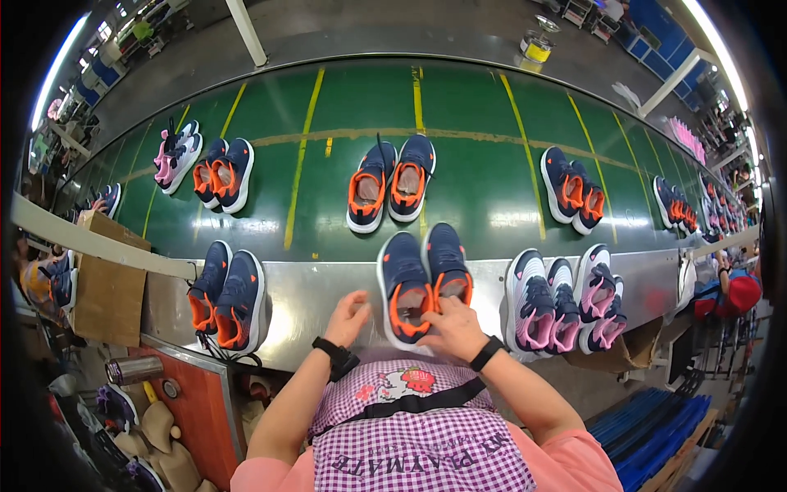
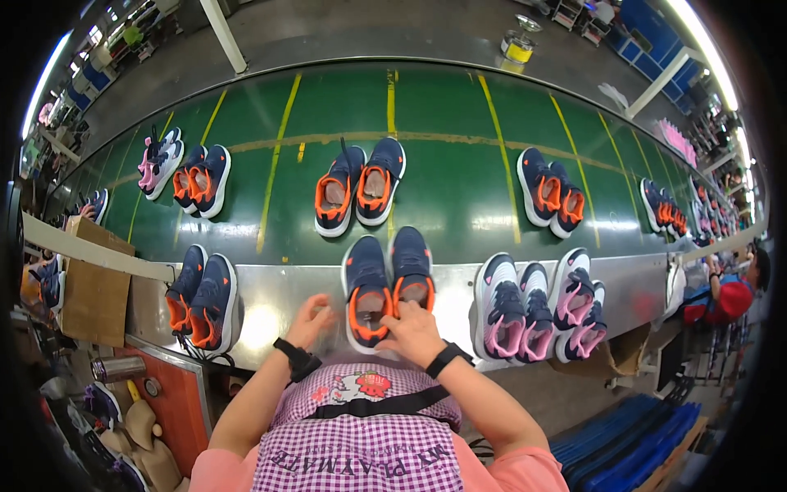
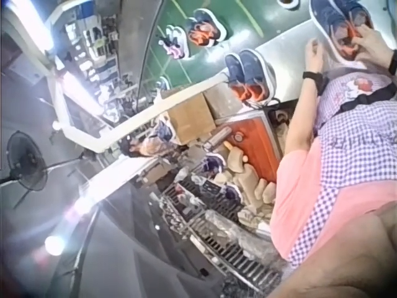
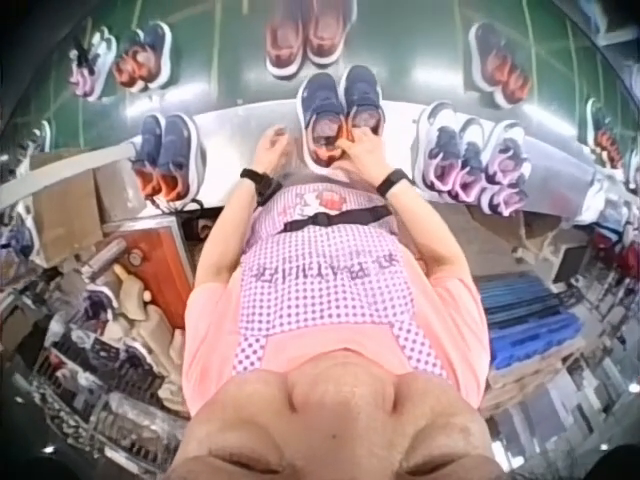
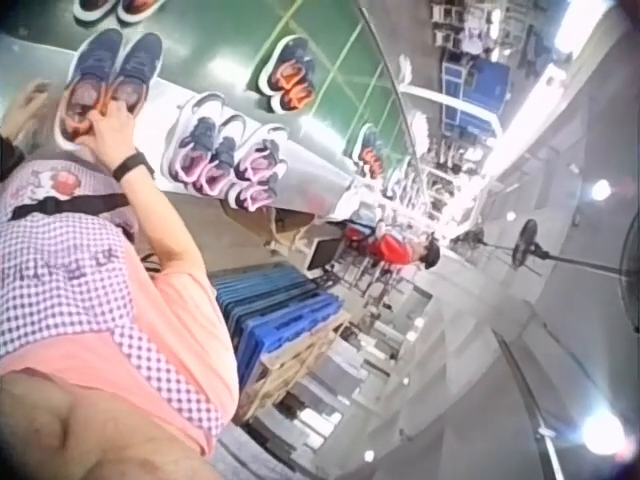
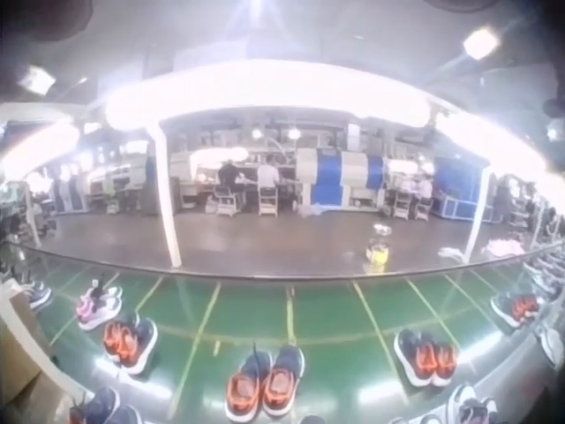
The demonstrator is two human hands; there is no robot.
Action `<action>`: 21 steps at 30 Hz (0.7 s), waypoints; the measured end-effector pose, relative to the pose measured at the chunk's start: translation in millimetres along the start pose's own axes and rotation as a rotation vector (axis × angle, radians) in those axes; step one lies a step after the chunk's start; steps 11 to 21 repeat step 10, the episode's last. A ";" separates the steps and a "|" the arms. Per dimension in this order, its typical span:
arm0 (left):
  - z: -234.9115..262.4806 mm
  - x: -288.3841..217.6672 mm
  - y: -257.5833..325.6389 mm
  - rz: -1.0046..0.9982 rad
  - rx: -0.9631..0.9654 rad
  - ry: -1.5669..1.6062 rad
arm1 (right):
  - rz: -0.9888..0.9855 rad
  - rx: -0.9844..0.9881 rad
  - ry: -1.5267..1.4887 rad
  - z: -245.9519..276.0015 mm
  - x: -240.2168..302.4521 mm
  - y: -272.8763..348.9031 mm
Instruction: The recorder is inspecting and assembling shoes on a conveyor belt in a factory setting.
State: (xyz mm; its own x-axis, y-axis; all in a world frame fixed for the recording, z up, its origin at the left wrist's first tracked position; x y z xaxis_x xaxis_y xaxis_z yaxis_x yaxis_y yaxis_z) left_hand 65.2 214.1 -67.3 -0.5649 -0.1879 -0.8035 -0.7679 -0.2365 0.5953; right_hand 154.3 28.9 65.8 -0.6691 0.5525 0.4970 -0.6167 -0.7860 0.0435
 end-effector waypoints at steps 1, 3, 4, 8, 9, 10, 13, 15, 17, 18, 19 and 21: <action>13.0 5.2 -0.9 -0.078 -0.028 -0.123 | -0.029 -0.042 0.021 12.9 -14.0 -4.8; 36.2 28.1 1.6 -0.063 -0.086 -0.145 | -0.113 -0.073 0.053 29.7 -53.3 -18.2; 46.6 33.2 1.0 -0.046 -0.142 -0.166 | -0.168 -0.089 0.059 40.3 -75.8 -25.6; 50.9 15.3 -3.3 0.014 -0.157 -0.225 | -0.206 -0.245 0.221 74.9 -157.8 -66.3; 47.6 -4.6 -9.3 -0.019 -0.154 -0.326 | -0.236 -0.256 0.232 73.5 -183.1 -78.2; 42.1 -28.0 -17.2 -0.053 -0.151 -0.426 | -0.264 -0.266 0.244 74.6 -202.4 -92.3; 42.1 -28.0 -17.2 -0.053 -0.151 -0.426 | -0.264 -0.266 0.244 74.6 -202.4 -92.3; 42.1 -28.0 -17.2 -0.053 -0.151 -0.426 | -0.264 -0.266 0.244 74.6 -202.4 -92.3; 42.1 -28.0 -17.2 -0.053 -0.151 -0.426 | -0.264 -0.266 0.244 74.6 -202.4 -92.3; 42.1 -28.0 -17.2 -0.053 -0.151 -0.426 | -0.264 -0.266 0.244 74.6 -202.4 -92.3; 42.1 -28.0 -17.2 -0.053 -0.151 -0.426 | -0.264 -0.266 0.244 74.6 -202.4 -92.3; 42.1 -28.0 -17.2 -0.053 -0.151 -0.426 | -0.264 -0.266 0.244 74.6 -202.4 -92.3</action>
Point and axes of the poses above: each hand's wrist, its own y-axis away from the middle knuckle, its own z-axis out of the back of the hand, x = y × z, the point moved 10 cm from there along -y, towards the middle knuckle, and after that the axes turned 2 degrees about -z, right-handed, at the moved point
